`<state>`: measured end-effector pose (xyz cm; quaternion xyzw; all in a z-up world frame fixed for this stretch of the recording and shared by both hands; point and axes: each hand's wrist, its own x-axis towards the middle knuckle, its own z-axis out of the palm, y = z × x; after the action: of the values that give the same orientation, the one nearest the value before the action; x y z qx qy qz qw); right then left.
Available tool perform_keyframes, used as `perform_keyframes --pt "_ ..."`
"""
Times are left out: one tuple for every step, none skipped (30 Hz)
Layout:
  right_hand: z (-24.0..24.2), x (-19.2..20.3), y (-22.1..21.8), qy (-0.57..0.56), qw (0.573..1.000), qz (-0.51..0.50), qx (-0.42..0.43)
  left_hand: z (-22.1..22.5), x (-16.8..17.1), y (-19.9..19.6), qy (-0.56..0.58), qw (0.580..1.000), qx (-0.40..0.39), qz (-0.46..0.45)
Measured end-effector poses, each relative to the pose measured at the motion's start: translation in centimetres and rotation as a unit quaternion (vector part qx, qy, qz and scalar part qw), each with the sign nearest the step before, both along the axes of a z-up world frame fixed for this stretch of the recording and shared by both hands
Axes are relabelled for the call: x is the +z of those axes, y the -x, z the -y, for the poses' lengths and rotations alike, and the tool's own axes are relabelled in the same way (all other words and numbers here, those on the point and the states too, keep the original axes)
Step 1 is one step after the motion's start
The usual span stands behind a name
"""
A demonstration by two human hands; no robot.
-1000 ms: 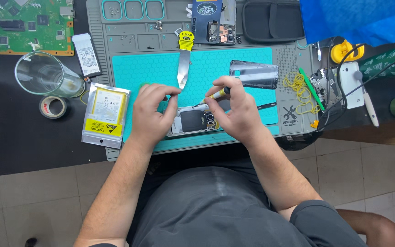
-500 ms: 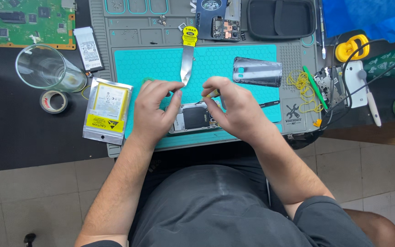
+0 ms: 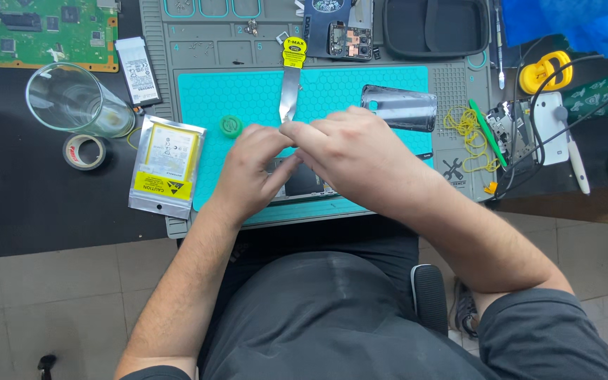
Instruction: The person uses a yellow-handled tool and tweezers to manipulate small components inside a disassembled smartphone chassis on a teal work mat. They repeatedly pick up, place, and adjust tiny parts within the device's internal cavity while other phone components and tools remain on the table.
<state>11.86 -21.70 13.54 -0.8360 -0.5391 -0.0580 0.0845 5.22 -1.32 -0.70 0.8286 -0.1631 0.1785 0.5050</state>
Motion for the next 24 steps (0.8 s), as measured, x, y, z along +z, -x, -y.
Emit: perform_keyframes --pt "0.0 0.1 -0.2 0.0 1.0 0.0 0.0 -0.1 0.4 0.1 0.0 1.0 0.0 0.0" --pt "0.0 0.1 -0.4 0.014 1.0 -0.021 0.015 -0.1 0.8 0.1 0.007 1.0 0.008 -0.004" --pt "0.0 0.1 -0.6 0.027 0.998 -0.043 0.03 -0.2 1.2 0.3 0.015 1.0 0.016 -0.008" --pt "0.1 -0.2 -0.7 0.028 0.998 -0.044 0.03 -0.2 1.2 0.3 0.015 1.0 0.017 -0.009" --pt "0.2 -0.5 -0.9 0.027 0.999 -0.011 0.028 -0.3 1.2 0.3 0.017 0.999 0.046 0.003" --pt "0.4 -0.8 -1.1 0.026 0.999 0.022 0.025 -0.3 1.2 0.2 0.02 0.997 0.075 0.014" --pt "0.4 -0.8 -1.2 0.026 0.999 0.022 0.024 -0.5 1.0 0.4 0.02 0.997 0.074 0.015" --pt "0.4 -0.8 -1.3 0.025 0.999 0.013 0.018 -0.8 0.8 0.5 0.047 0.994 0.099 -0.012" --pt "0.5 -0.9 -1.4 0.024 1.0 0.005 0.012 -1.0 0.7 0.6 0.075 0.989 0.123 -0.039" --pt "0.4 -0.5 -1.3 0.024 1.0 0.006 0.011 -1.1 0.4 0.6 0.075 0.989 0.122 -0.038" --pt "0.3 -0.2 -1.2 0.016 0.999 -0.022 0.023 -1.2 0.1 0.7 0.083 0.986 0.135 -0.054" --pt "0.2 0.1 -1.2 0.007 0.998 -0.049 0.034 -1.4 -0.2 0.8 0.09 0.982 0.147 -0.07" --pt "0.3 -0.2 -1.2 0.007 0.998 -0.05 0.035 -1.2 0.6 0.8 0.091 0.982 0.148 -0.071" --pt "0.3 -0.6 -1.3 0.014 0.999 -0.028 0.028 -1.1 1.4 0.9 0.087 0.983 0.139 -0.082" --pt "0.4 -1.0 -1.4 0.021 1.0 -0.005 0.021 -1.0 2.1 0.9 0.083 0.984 0.13 -0.093" --pt "0.5 -0.9 -1.5 0.021 1.0 -0.005 0.021 -0.9 2.0 0.8 0.083 0.984 0.13 -0.093" --pt "0.6 -0.9 -1.5 0.025 1.0 -0.007 0.017 -0.8 1.9 0.7 0.065 0.985 0.133 -0.09" --pt "0.8 -0.8 -1.5 0.028 0.999 -0.009 0.013 -0.7 1.9 0.6 0.047 0.986 0.135 -0.087" --pt "0.6 -0.5 -1.5 0.027 1.0 -0.009 0.012 -0.9 1.7 0.6 0.047 0.986 0.135 -0.087" --pt "0.4 -0.2 -1.4 0.017 0.999 -0.03 0.023 -1.0 1.6 0.5 0.028 0.987 0.139 -0.074" --pt "0.3 0.1 -1.3 0.007 0.998 -0.05 0.033 -1.2 1.5 0.4 0.008 0.988 0.143 -0.061" --pt "0.4 0.0 -1.3 0.007 0.998 -0.05 0.032 -1.1 1.5 0.4 0.008 0.988 0.142 -0.06" --pt "0.4 -0.1 -1.3 0.008 0.999 -0.035 0.033 -1.1 1.6 0.5 0.008 0.989 0.135 -0.061" --pt "0.5 -0.2 -1.2 0.01 0.999 -0.021 0.035 -1.0 1.6 0.5 0.008 0.99 0.127 -0.063"
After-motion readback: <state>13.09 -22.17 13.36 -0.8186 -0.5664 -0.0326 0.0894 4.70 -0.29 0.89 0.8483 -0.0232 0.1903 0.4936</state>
